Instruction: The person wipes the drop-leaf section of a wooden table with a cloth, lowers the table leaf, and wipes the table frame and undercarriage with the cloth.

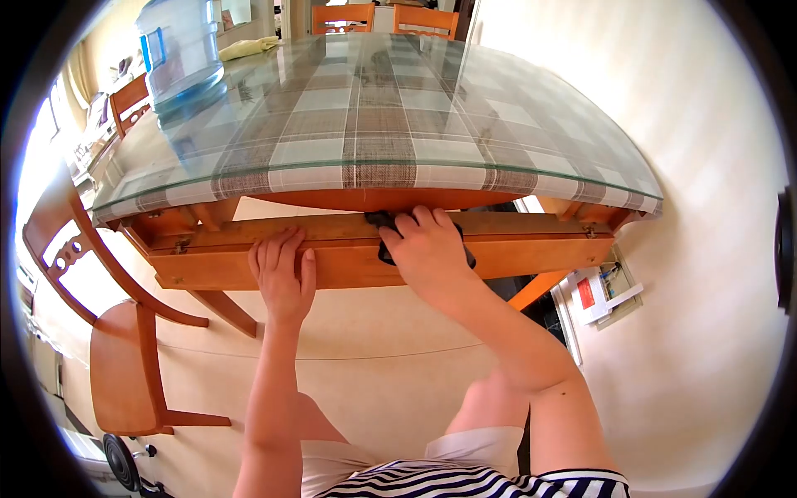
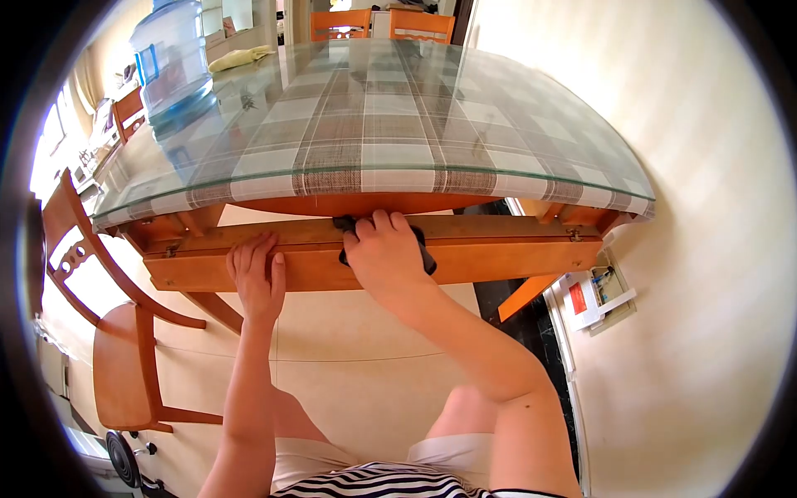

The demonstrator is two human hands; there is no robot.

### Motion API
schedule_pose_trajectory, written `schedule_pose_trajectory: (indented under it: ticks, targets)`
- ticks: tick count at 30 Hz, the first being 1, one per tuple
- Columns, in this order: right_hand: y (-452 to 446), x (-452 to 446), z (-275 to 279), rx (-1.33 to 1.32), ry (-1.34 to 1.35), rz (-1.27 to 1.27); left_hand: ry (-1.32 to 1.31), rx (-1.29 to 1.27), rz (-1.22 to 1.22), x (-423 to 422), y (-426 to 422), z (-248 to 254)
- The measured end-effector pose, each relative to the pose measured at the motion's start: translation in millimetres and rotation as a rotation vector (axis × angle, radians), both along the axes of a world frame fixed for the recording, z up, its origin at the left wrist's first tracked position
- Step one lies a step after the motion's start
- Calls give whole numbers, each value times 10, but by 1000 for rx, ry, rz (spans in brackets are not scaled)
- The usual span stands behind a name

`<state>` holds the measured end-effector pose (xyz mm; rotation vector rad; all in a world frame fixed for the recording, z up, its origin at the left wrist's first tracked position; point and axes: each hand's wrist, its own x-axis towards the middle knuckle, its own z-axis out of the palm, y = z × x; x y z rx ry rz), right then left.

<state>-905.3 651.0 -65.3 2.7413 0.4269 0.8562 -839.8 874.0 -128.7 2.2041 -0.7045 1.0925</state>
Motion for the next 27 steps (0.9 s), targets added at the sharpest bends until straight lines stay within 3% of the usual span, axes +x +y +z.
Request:
schedule_pose_trajectory:
  ticks: [2,6,9,10,12,16,24,27]
  targets:
    - [-91,-26,33,5,-19,-4,-18,-2,19,7,0,4]
    - [-435,-136,247,15,197,-311,-41,0,40,51,8,-60]
    - [-715,-244,294,-23,166,-478,-53,-21,35,59,-13,-69]
    - [-719,-245,269,-34,162,-485,-61,-27,44,65,-24,-83]
    - [-441,-235,217,284,161,-312,-72,-32,33,76,-39,-91]
    - [-13,39,-63,181,-78,24,-98,17,53,84,-6,-102]
    - [-1204,-389,-29,215,17,-171,-79,32,35,58,30,-98]
    - [-1741,-602,80,222,107,-388,-89,33,36,68,25,-107]
